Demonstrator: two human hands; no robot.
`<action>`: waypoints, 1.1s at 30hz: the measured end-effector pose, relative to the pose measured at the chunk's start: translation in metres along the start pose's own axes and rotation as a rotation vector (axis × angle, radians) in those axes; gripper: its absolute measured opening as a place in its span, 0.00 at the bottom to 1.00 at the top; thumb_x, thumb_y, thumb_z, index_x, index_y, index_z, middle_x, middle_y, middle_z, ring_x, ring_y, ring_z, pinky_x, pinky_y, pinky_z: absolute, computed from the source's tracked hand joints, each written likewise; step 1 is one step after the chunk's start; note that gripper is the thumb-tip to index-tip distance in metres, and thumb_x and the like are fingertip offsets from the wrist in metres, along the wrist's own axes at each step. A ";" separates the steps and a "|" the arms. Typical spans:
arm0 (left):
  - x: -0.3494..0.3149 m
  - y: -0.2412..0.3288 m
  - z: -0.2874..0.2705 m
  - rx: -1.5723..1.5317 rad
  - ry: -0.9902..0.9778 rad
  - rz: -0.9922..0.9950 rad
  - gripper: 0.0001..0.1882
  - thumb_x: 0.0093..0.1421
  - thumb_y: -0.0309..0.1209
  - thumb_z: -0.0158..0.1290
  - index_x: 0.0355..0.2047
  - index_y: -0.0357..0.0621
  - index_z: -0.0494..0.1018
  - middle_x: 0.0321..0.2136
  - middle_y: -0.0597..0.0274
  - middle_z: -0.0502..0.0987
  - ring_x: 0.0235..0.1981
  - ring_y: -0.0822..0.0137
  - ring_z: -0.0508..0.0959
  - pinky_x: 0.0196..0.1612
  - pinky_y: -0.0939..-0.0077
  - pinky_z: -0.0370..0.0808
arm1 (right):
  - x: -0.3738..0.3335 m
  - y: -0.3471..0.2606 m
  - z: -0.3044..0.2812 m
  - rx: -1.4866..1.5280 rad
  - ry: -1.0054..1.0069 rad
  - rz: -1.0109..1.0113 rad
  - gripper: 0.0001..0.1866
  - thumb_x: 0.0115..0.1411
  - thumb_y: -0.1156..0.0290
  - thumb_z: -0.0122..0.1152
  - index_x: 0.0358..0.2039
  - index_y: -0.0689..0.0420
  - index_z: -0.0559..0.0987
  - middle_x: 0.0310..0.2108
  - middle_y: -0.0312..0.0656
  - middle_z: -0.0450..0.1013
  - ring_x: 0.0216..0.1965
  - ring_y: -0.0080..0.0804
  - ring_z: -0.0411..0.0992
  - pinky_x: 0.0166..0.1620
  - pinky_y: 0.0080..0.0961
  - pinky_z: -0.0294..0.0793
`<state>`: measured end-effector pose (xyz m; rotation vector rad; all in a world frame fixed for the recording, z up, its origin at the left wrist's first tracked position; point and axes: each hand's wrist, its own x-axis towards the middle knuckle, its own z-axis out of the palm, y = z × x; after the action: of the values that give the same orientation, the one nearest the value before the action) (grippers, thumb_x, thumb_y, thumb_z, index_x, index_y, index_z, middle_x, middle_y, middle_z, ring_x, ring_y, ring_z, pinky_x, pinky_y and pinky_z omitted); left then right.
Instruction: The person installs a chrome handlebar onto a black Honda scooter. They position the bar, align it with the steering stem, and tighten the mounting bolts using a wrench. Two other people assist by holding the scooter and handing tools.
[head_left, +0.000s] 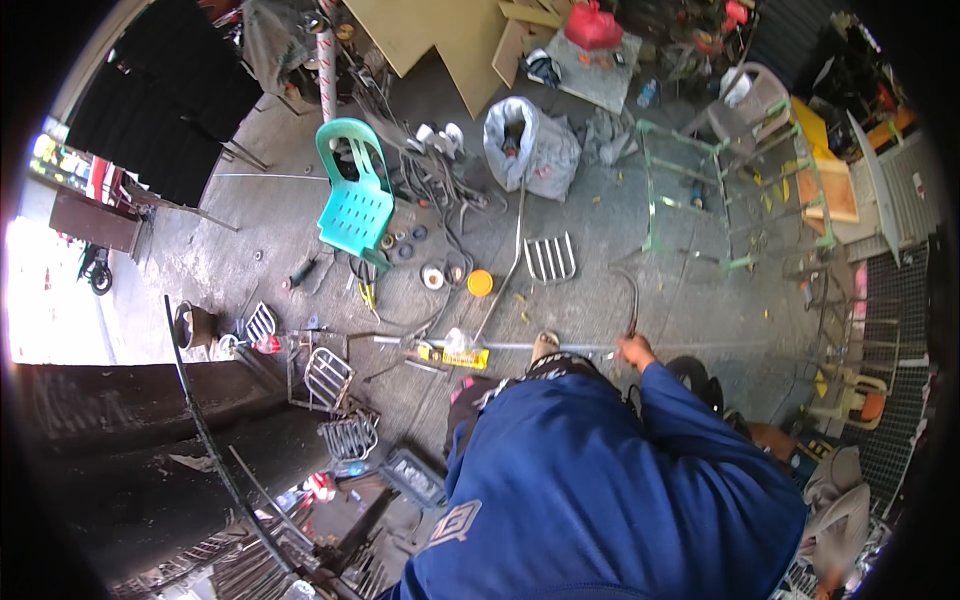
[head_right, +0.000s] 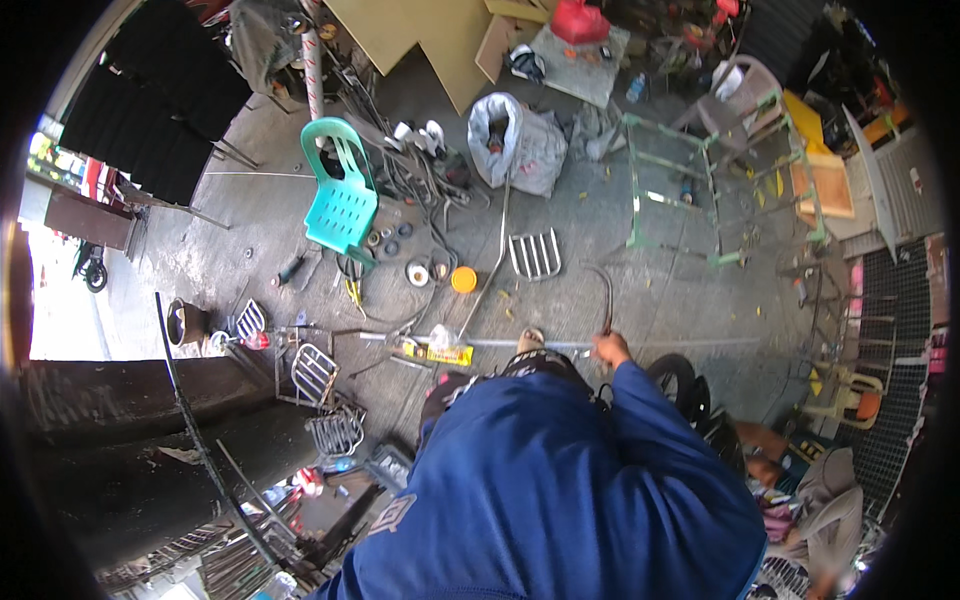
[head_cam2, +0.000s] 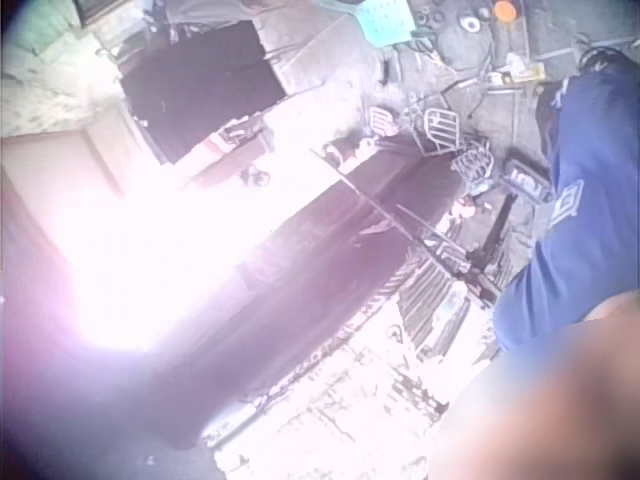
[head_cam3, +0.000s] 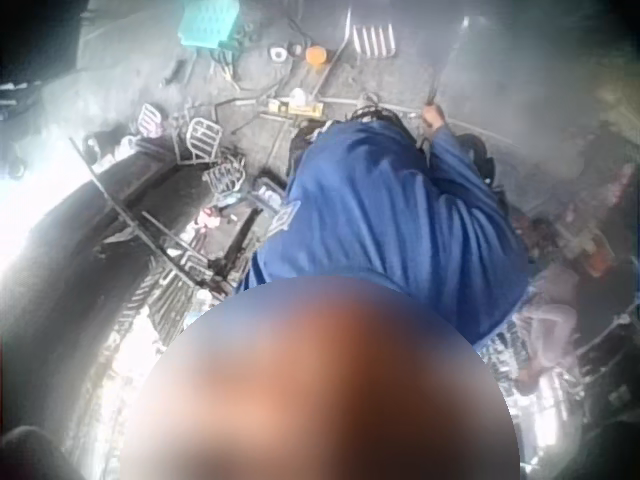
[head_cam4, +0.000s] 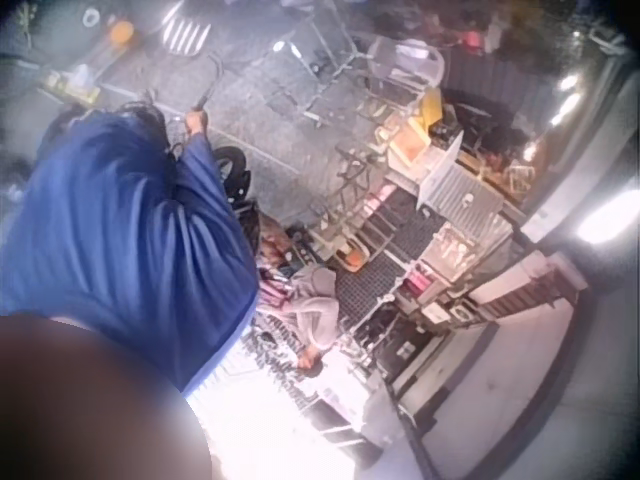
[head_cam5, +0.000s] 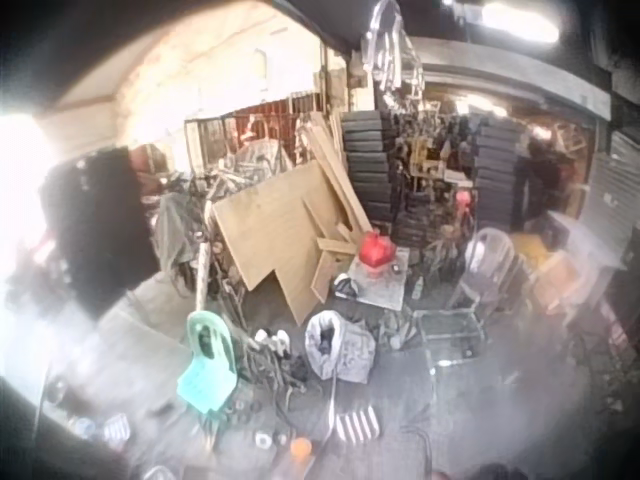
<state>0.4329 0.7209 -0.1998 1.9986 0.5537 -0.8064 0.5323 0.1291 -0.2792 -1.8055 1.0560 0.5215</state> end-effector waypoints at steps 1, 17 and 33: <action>0.000 0.006 -0.001 0.020 -0.001 0.006 0.27 0.68 0.51 0.55 0.53 0.39 0.81 0.46 0.43 0.86 0.47 0.47 0.86 0.55 0.51 0.79 | 0.004 0.000 -0.002 0.012 0.015 -0.015 0.17 0.68 0.58 0.66 0.48 0.57 0.82 0.25 0.42 0.82 0.20 0.34 0.79 0.19 0.35 0.66; 0.068 0.068 -0.056 0.400 -0.322 0.249 0.26 0.66 0.49 0.58 0.52 0.37 0.80 0.45 0.43 0.86 0.46 0.48 0.86 0.54 0.51 0.79 | -0.090 0.102 0.044 0.148 0.353 0.272 0.22 0.61 0.57 0.72 0.50 0.58 0.86 0.44 0.54 0.86 0.44 0.51 0.86 0.43 0.45 0.86; 0.156 0.260 0.081 0.915 -0.858 0.674 0.26 0.64 0.47 0.61 0.51 0.35 0.80 0.44 0.42 0.85 0.45 0.48 0.86 0.52 0.51 0.80 | -0.180 0.205 0.145 0.163 0.429 0.537 0.24 0.63 0.48 0.66 0.53 0.49 0.86 0.51 0.49 0.85 0.55 0.53 0.82 0.58 0.49 0.81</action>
<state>0.6822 0.5303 -0.1962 2.0758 -1.1019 -1.4656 0.2769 0.2982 -0.3211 -1.5134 1.8475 0.3481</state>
